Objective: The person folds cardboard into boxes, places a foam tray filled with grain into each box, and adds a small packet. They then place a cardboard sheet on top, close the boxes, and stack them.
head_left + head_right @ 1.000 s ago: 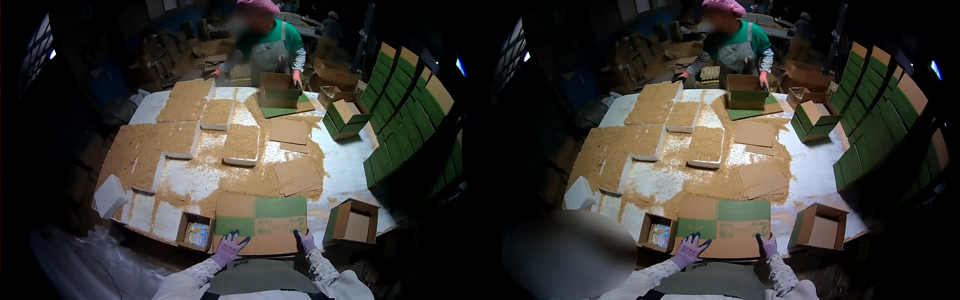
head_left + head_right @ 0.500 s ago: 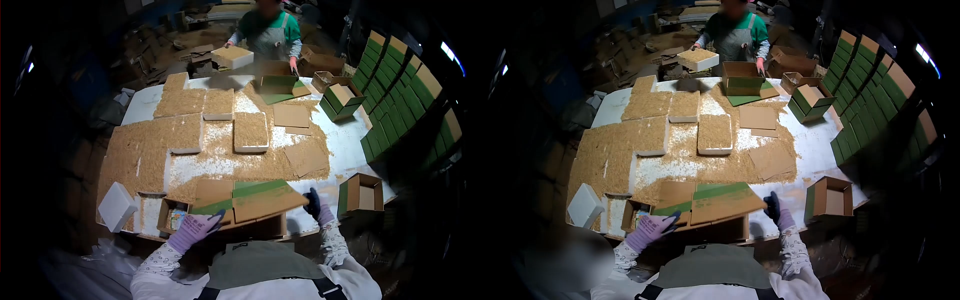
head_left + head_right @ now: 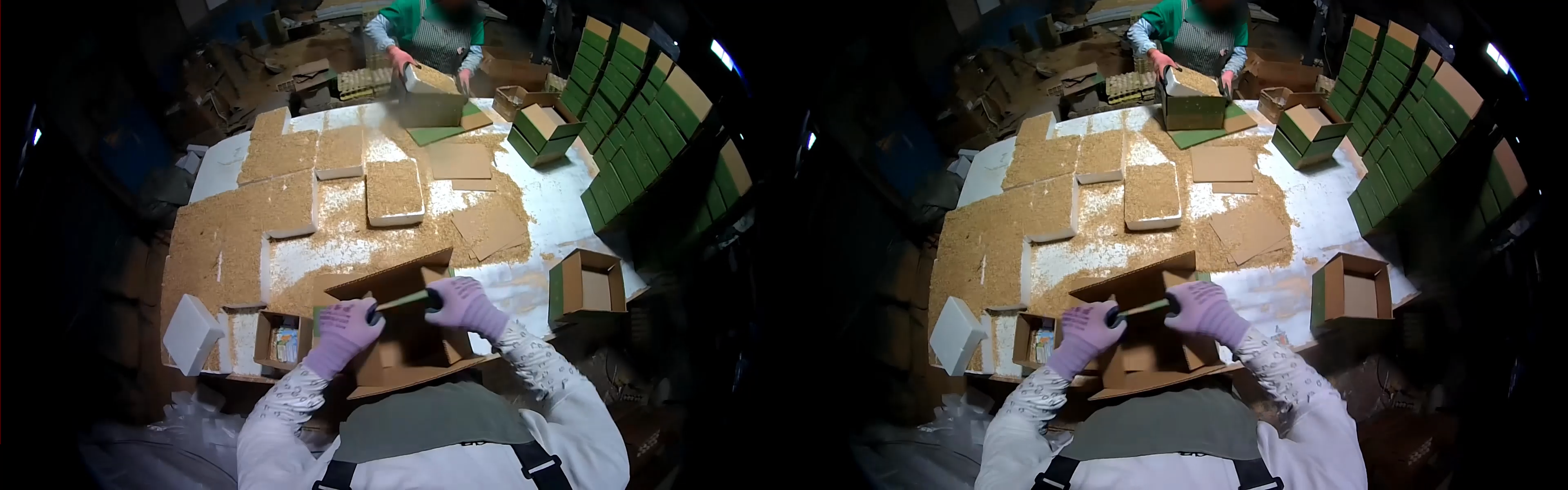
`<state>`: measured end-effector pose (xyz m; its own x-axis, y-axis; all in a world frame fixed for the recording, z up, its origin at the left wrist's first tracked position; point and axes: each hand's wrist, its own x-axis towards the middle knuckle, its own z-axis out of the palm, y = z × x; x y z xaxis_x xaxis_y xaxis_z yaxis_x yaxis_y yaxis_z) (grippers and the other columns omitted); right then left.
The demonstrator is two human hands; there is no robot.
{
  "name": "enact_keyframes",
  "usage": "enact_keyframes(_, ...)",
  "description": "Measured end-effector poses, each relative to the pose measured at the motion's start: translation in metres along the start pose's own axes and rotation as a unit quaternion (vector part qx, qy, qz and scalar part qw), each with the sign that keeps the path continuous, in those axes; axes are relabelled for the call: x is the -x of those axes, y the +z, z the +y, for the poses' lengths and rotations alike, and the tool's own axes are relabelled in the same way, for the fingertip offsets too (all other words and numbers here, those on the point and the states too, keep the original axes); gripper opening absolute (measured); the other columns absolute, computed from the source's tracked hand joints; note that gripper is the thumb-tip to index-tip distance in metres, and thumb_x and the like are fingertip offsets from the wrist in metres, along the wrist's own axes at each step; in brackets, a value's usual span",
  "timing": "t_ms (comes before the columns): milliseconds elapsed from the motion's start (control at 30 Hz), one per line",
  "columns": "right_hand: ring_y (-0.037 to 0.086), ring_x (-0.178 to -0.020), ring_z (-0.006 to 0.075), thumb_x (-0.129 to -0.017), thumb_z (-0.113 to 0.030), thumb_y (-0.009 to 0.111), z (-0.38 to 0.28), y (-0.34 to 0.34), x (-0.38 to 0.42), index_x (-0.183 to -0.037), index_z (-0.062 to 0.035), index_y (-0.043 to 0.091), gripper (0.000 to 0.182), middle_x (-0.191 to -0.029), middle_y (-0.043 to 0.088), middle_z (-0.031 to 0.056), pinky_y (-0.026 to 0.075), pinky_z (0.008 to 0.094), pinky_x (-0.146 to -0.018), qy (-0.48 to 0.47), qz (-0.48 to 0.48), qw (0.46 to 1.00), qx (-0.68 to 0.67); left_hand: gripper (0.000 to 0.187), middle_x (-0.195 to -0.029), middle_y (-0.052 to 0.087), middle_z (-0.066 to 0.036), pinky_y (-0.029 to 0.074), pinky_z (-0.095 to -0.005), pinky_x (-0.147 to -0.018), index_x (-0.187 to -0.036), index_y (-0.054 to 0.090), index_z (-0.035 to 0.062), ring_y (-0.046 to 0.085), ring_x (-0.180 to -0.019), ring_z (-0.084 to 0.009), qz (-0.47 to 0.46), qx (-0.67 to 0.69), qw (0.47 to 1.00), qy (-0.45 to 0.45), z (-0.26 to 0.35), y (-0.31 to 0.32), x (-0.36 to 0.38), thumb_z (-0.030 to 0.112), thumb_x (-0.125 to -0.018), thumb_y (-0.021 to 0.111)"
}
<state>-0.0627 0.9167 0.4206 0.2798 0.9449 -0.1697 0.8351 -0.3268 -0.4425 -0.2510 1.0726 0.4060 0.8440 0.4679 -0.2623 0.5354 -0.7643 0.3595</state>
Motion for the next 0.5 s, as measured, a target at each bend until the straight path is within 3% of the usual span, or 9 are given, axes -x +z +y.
enact_keyframes(67,0.063,-0.097,0.0340,-0.080,-0.028,0.064,0.013,0.064,-0.020,-0.098,-0.0081,0.066,0.027,-0.104,0.065,0.0168,0.051,0.0395,-0.086,-0.065,-0.177,0.979,0.076,0.022,-0.093,0.068,-0.009,0.051,-0.0424,-0.072,-0.092,0.061,0.0115,0.066,-0.084,-0.0295,0.018,-0.024,0.990,0.134,0.013,0.060,-0.023,0.031,-0.082,0.063)
enact_keyframes(133,0.058,-0.108,0.0344,-0.080,-0.016,0.061,0.091,0.091,-0.014,-0.105,-0.0111,0.067,0.026,-0.116,0.059,0.0188,0.047,0.0380,-0.094,-0.267,-0.130,0.954,-0.042,0.032,-0.112,0.064,-0.009,0.050,-0.0422,-0.087,-0.110,0.062,0.0162,0.062,-0.103,-0.0268,0.006,-0.238,0.936,0.260,-0.020,0.096,-0.040,0.028,-0.080,0.065)
enact_keyframes(167,0.051,-0.119,0.0367,-0.078,-0.008,0.060,0.105,0.078,0.000,-0.111,-0.0143,0.068,0.034,-0.127,0.054,0.0178,0.042,0.0422,-0.101,-0.260,-0.088,0.957,-0.096,0.044,-0.116,0.061,-0.012,0.047,-0.0449,-0.092,-0.121,0.059,0.0199,0.059,-0.108,-0.0278,0.172,-0.280,0.894,0.304,-0.027,0.079,-0.050,0.031,-0.079,0.067)
enact_keyframes(200,0.043,-0.128,0.0406,-0.076,-0.010,0.065,0.090,0.043,0.020,-0.122,-0.0185,0.063,0.047,-0.138,0.046,0.0184,0.038,0.0486,-0.105,-0.283,-0.058,0.940,0.179,0.057,-0.120,0.058,-0.014,0.044,-0.0477,-0.097,-0.133,0.055,0.0236,0.056,-0.114,-0.0288,0.322,-0.311,0.829,0.336,-0.028,0.064,-0.049,0.034,-0.079,0.069)
enact_keyframes(267,0.032,-0.138,0.0420,-0.078,-0.017,0.071,0.072,0.029,0.052,-0.136,-0.0188,0.053,0.061,-0.151,0.029,0.0203,0.032,0.0522,-0.110,-0.184,-0.147,0.954,0.188,0.074,-0.126,0.052,-0.022,0.036,-0.0509,-0.108,-0.144,0.045,0.0241,0.050,-0.122,-0.0318,0.256,-0.209,0.910,0.251,-0.019,0.030,-0.055,0.035,-0.076,0.072)
enact_keyframes(367,0.025,-0.144,0.0358,-0.077,-0.028,0.080,0.102,0.085,0.057,-0.148,-0.0072,0.033,0.087,-0.156,0.014,0.0236,0.040,0.0476,-0.107,-0.136,-0.048,0.972,-0.187,0.084,-0.119,0.056,-0.017,0.040,-0.0482,-0.098,-0.146,0.041,0.0212,0.055,-0.108,-0.0311,0.243,-0.213,0.934,0.149,-0.010,0.022,-0.086,0.041,-0.073,0.077)
enact_keyframes(400,0.047,-0.128,0.0279,-0.073,-0.024,0.084,0.093,0.099,0.051,-0.147,-0.0029,0.031,0.093,-0.150,0.027,0.0226,0.053,0.0367,-0.088,0.019,0.036,0.900,-0.433,0.086,-0.116,0.057,-0.015,0.042,-0.0469,-0.094,-0.146,0.040,0.0202,0.056,-0.103,-0.0306,0.194,-0.152,0.966,0.082,0.007,0.011,-0.085,0.045,-0.072,0.077)
enact_keyframes(433,0.053,-0.112,0.0231,-0.073,-0.023,0.085,0.079,0.105,0.042,-0.146,-0.0022,0.033,0.092,-0.142,0.036,0.0200,0.053,0.0328,-0.078,0.128,0.121,0.881,-0.439,0.090,-0.109,0.057,-0.011,0.043,-0.0428,-0.085,-0.146,0.040,0.0130,0.056,-0.095,-0.0296,0.207,-0.065,0.975,0.051,0.012,0.012,-0.082,0.053,-0.072,0.075)
enact_keyframes(500,0.055,-0.074,0.0131,-0.073,-0.021,0.085,0.088,0.134,0.027,-0.144,-0.0015,0.036,0.088,-0.118,0.055,0.0119,0.051,0.0304,-0.061,0.292,0.210,0.811,-0.462,0.099,-0.118,0.054,-0.017,0.040,-0.0448,-0.094,-0.146,0.035,0.0046,0.052,-0.106,-0.0308,0.166,0.005,0.985,0.045,0.036,0.014,-0.035,0.066,-0.075,0.065)
